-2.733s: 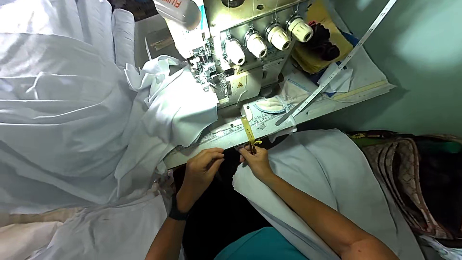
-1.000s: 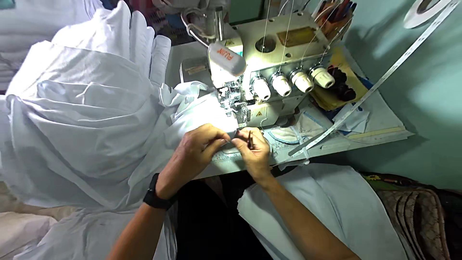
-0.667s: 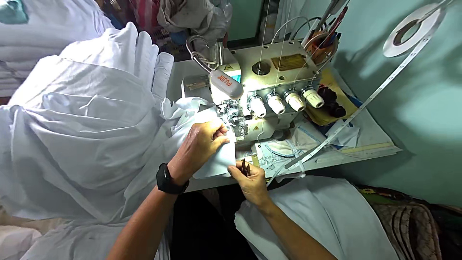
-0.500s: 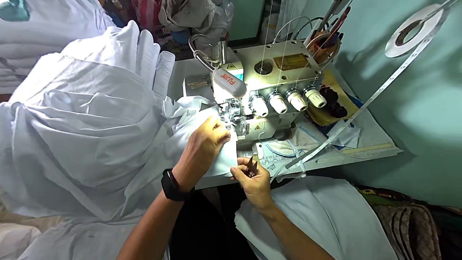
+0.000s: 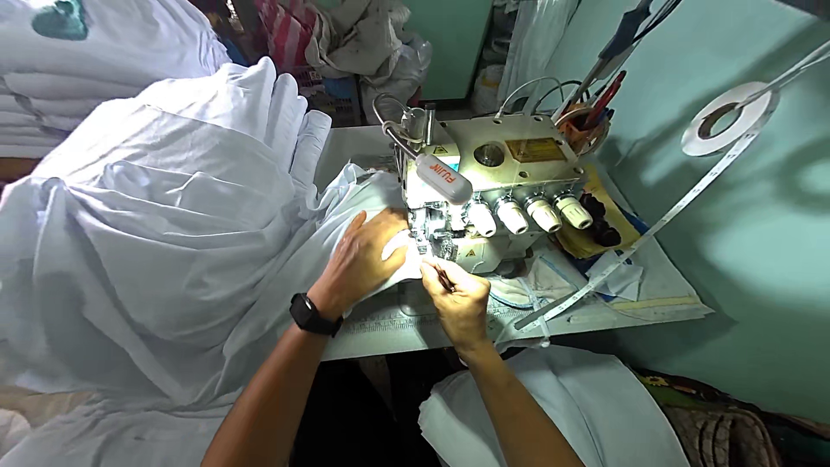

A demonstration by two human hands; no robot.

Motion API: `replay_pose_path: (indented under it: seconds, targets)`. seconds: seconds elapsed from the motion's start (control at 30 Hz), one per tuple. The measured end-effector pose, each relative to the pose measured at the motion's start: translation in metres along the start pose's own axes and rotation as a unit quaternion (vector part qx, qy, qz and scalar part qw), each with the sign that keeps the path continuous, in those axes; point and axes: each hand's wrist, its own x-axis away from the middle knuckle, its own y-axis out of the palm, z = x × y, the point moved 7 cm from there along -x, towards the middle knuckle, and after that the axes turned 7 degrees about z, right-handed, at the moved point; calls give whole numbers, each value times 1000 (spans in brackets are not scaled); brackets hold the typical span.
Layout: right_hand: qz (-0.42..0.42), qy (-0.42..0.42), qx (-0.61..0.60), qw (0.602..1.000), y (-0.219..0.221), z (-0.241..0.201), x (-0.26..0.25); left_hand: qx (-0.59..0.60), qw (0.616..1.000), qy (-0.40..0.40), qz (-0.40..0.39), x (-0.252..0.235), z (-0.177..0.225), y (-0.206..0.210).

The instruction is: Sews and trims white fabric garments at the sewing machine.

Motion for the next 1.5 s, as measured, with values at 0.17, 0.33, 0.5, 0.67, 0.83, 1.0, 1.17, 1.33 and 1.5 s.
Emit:
replay_pose_path:
  seconds: [0.17, 0.33, 0.5, 0.67, 0.83, 1.0, 1.17, 1.33, 1.5]
  targets:
    - [-58, -5, -59, 997, 5, 5, 48, 16, 999, -4, 27, -34, -27, -3]
    - [-150, 18, -52, 987, 7, 29, 85, 34, 984, -158, 73, -52, -62, -10]
    - [-202, 42, -26, 978, -8, 3, 34, 113, 914, -377, 99, 2, -57, -14]
    - [-176, -178, 215, 944, -2, -41, -14, 110, 910, -387, 101, 73, -3, -5]
    - [-228, -185, 310, 904, 39, -62, -24, 19, 925, -337, 176, 93, 5, 4]
    - [-209, -146, 139, 957, 23, -49, 1, 66, 957, -245, 144, 154, 29, -15]
    - [-199, -96, 54, 974, 11, -8, 67, 344, 914, -178, 116, 227, 56, -7]
    - [-154, -109, 112, 976, 15, 2, 92, 369, 902, -182, 132, 241, 62, -7]
    - [-152, -73, 41, 985, 22, 1, 96, 361, 915, -160, 83, 240, 65, -1]
